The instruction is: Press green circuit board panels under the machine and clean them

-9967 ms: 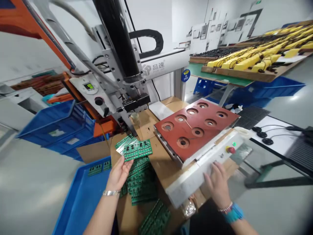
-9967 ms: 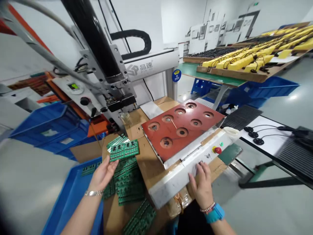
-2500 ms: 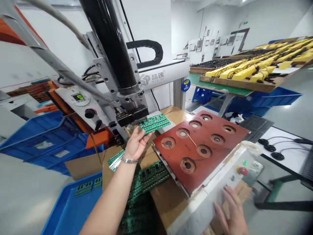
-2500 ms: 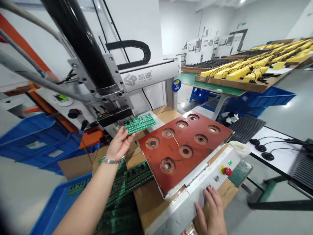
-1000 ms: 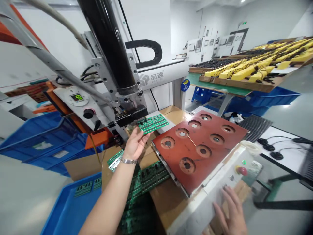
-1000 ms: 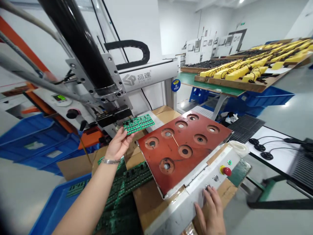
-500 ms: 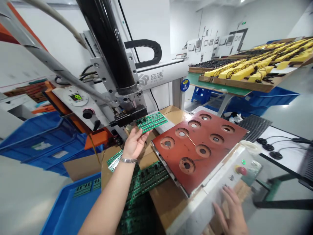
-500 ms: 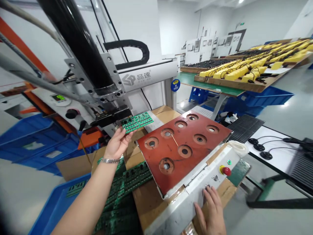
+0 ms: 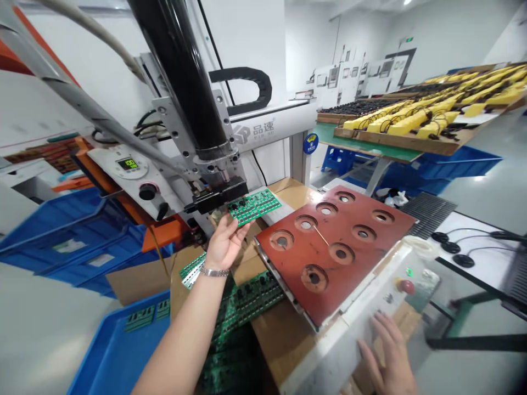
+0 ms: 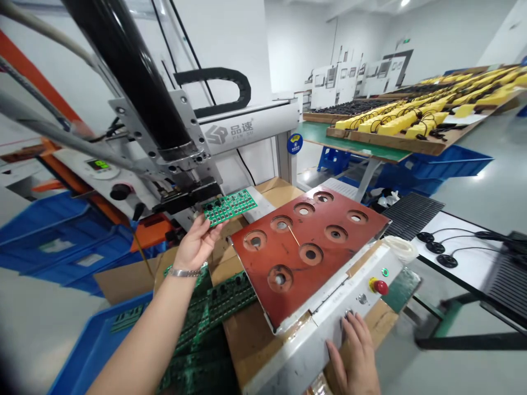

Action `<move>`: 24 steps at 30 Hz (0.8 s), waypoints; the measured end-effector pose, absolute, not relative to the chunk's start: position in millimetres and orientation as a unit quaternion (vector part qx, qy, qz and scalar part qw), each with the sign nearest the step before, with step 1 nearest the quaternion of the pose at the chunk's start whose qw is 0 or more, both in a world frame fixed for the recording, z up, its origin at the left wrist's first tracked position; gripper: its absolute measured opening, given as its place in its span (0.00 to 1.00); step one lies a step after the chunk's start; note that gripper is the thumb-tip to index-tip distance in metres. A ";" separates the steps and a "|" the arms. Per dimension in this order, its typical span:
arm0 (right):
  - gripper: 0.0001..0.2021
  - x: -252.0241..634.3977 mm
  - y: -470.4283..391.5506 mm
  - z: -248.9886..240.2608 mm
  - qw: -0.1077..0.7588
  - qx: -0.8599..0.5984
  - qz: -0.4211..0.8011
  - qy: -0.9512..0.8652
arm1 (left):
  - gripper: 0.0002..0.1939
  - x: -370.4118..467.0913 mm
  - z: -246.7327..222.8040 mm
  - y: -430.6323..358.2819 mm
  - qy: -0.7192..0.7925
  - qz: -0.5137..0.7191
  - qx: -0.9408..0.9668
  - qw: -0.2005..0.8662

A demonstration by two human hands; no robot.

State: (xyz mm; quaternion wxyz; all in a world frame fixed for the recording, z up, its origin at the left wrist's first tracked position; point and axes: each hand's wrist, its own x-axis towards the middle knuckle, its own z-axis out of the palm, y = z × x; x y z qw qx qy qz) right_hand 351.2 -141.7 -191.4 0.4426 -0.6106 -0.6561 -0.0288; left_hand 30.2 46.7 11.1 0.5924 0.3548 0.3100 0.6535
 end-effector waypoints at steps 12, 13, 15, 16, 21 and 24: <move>0.25 347.9 -141.8 -187.7 0.440 -0.623 -0.030 -0.646 | 0.08 34.0 13.4 50.3 0.319 0.659 0.337 0.592; 0.25 347.9 -141.8 -187.4 0.439 -0.623 -0.029 -0.647 | 0.09 33.6 12.3 49.7 0.317 0.658 0.338 0.593; 0.25 347.8 -141.6 -186.9 0.440 -0.621 -0.029 -0.648 | 0.09 32.1 9.6 47.1 0.315 0.659 0.337 0.594; 0.24 347.8 -141.4 -186.7 0.441 -0.621 -0.029 -0.648 | 0.09 30.9 8.3 45.1 0.313 0.660 0.336 0.594; 0.24 346.9 -140.5 -185.5 0.443 -0.621 -0.031 -0.646 | 0.11 23.9 5.4 32.2 0.315 0.662 0.331 0.595; 0.24 347.0 -140.7 -184.8 0.442 -0.620 -0.032 -0.647 | 0.11 20.3 6.2 27.4 0.316 0.667 0.325 0.592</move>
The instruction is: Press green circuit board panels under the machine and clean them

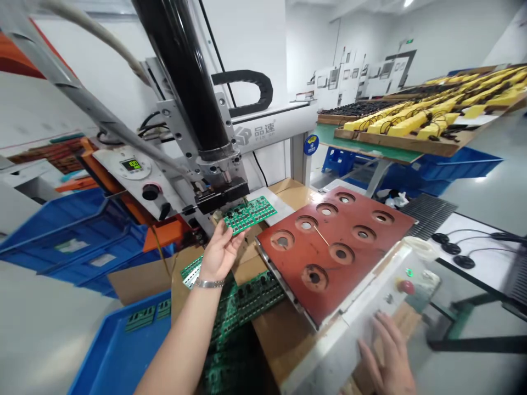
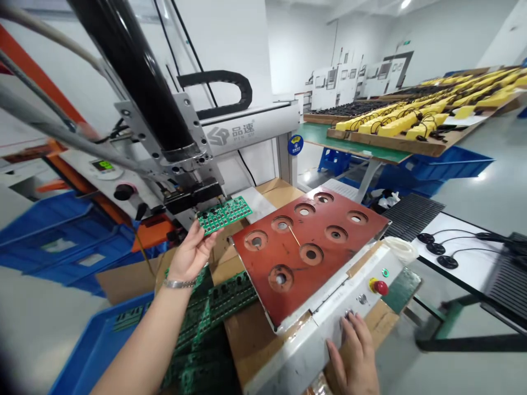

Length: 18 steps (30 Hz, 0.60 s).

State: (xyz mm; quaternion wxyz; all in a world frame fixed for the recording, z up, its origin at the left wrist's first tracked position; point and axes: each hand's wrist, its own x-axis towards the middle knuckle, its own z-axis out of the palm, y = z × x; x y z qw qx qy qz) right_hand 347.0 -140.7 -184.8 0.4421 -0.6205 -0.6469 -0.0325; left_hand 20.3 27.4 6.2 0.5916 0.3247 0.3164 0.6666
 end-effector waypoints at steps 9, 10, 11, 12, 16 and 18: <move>0.25 349.3 -139.9 -186.7 0.440 -0.611 -0.043 -0.657 | 0.11 16.7 8.1 25.7 0.318 0.676 0.317 0.584; 0.25 349.3 -139.9 -187.0 0.440 -0.610 -0.043 -0.657 | 0.11 16.4 8.0 25.0 0.319 0.678 0.315 0.583; 0.25 349.3 -139.8 -187.4 0.440 -0.610 -0.043 -0.657 | 0.12 15.9 7.9 24.3 0.320 0.678 0.313 0.582; 0.25 349.3 -139.8 -187.9 0.440 -0.610 -0.042 -0.658 | 0.12 15.3 7.7 23.6 0.321 0.679 0.312 0.582; 0.25 349.6 -140.0 -189.1 0.443 -0.611 -0.042 -0.655 | 0.13 12.6 7.4 22.3 0.321 0.680 0.311 0.581; 0.25 350.2 -140.2 -189.2 0.442 -0.610 -0.042 -0.657 | 0.12 12.0 8.1 22.5 0.319 0.680 0.312 0.581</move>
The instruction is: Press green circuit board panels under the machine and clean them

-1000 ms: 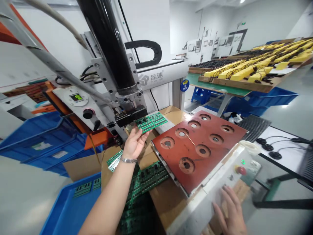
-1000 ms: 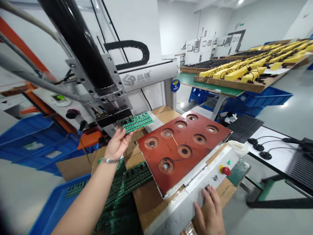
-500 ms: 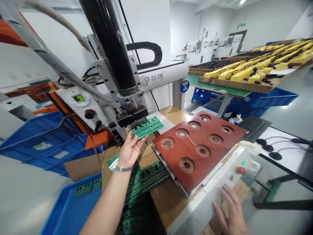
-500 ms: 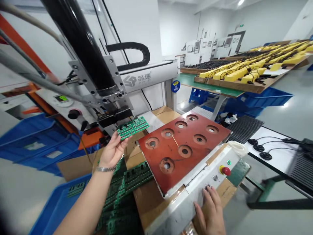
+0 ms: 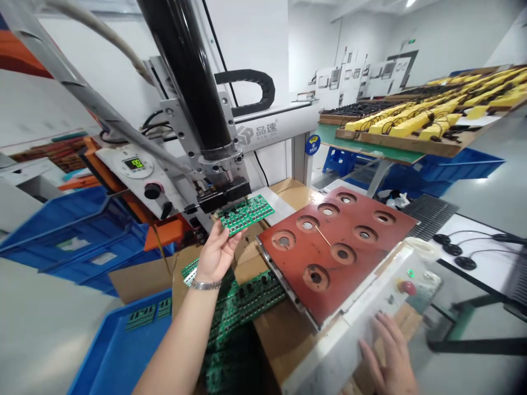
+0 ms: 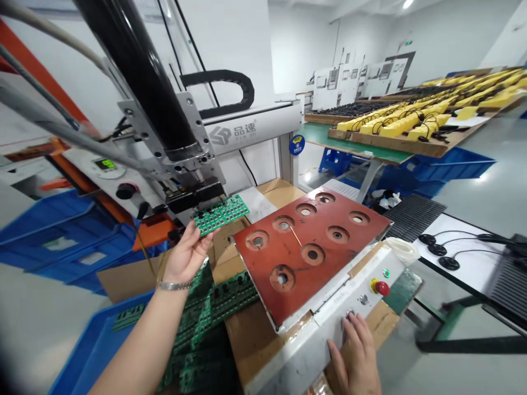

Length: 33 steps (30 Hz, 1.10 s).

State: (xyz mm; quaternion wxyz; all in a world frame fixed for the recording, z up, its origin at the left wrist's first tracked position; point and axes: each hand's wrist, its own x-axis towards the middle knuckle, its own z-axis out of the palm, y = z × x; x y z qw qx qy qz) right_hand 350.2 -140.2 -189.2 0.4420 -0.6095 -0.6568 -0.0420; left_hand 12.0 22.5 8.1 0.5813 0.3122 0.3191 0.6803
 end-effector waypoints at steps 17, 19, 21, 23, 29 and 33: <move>0.26 350.7 -140.1 -191.1 0.442 -0.608 -0.033 -0.659 | 0.16 12.1 10.3 15.2 0.325 0.670 0.322 0.585; 0.26 350.6 -140.0 -190.4 0.442 -0.608 -0.034 -0.659 | 0.16 11.1 10.3 14.6 0.323 0.670 0.322 0.586; 0.26 350.4 -139.7 -189.9 0.442 -0.608 -0.033 -0.659 | 0.15 9.9 10.0 14.7 0.321 0.671 0.322 0.586; 0.26 350.3 -139.5 -189.6 0.442 -0.607 -0.033 -0.660 | 0.15 8.7 9.3 15.7 0.318 0.674 0.320 0.585; 0.26 351.3 -140.0 -189.5 0.437 -0.609 -0.032 -0.661 | 0.12 7.6 6.4 21.2 0.305 0.681 0.317 0.585; 0.26 351.5 -141.1 -190.5 0.436 -0.614 -0.031 -0.657 | 0.12 9.4 6.8 23.0 0.300 0.685 0.312 0.587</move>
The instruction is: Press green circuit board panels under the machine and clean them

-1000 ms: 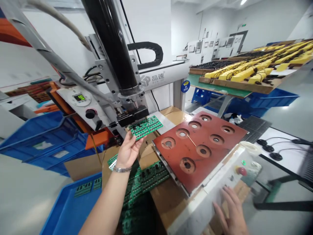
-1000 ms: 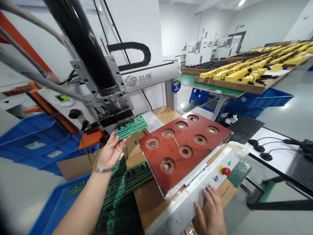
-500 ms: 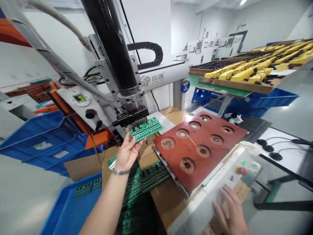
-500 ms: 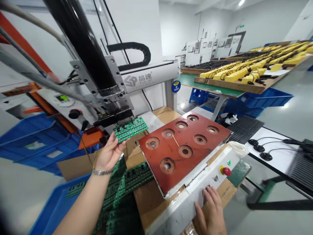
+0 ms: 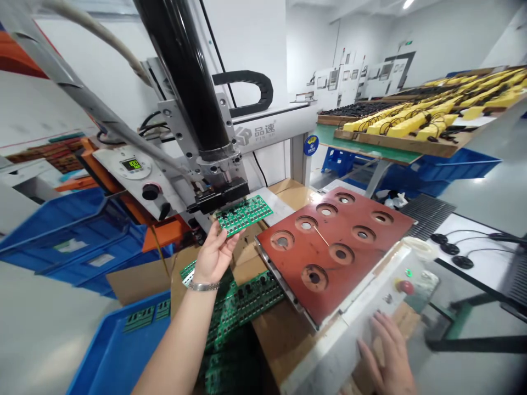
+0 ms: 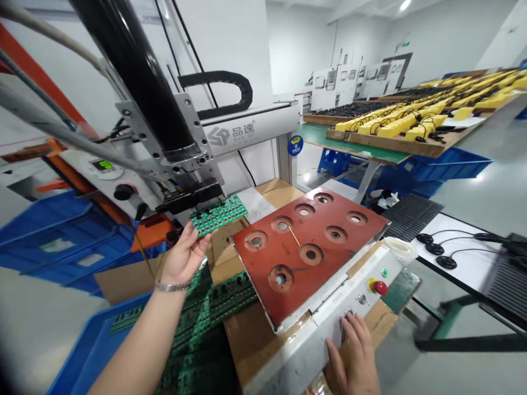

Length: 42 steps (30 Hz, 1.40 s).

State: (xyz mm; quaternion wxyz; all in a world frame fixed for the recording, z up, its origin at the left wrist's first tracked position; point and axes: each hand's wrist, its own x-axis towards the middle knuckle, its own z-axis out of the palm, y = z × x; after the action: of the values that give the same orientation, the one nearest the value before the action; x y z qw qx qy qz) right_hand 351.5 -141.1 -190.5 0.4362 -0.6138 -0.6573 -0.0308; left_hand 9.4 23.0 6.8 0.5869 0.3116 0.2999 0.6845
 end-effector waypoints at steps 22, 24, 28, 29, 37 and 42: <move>0.26 351.4 -141.2 -190.5 0.434 -0.617 -0.030 -0.656 | 0.08 7.7 9.2 26.0 0.295 0.696 0.306 0.579; 0.26 352.0 -141.2 -190.8 0.434 -0.614 -0.030 -0.658 | 0.09 8.3 10.0 25.9 0.296 0.694 0.309 0.578; 0.26 352.7 -141.2 -191.3 0.437 -0.609 -0.036 -0.661 | 0.09 9.1 10.1 27.1 0.297 0.693 0.315 0.577; 0.26 352.7 -141.1 -191.4 0.437 -0.608 -0.036 -0.662 | 0.09 9.2 9.9 27.4 0.298 0.691 0.316 0.578; 0.25 352.1 -139.9 -190.8 0.437 -0.612 -0.038 -0.658 | 0.09 8.2 5.8 26.7 0.302 0.692 0.305 0.581; 0.24 351.1 -140.6 -190.6 0.433 -0.618 -0.036 -0.655 | 0.09 6.6 6.8 24.0 0.303 0.696 0.295 0.580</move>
State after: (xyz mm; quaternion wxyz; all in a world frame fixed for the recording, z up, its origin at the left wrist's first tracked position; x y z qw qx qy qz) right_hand 351.1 -140.6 -190.6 0.4331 -0.6180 -0.6552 -0.0361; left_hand 6.6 24.0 6.8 0.5800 0.2955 0.3030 0.6960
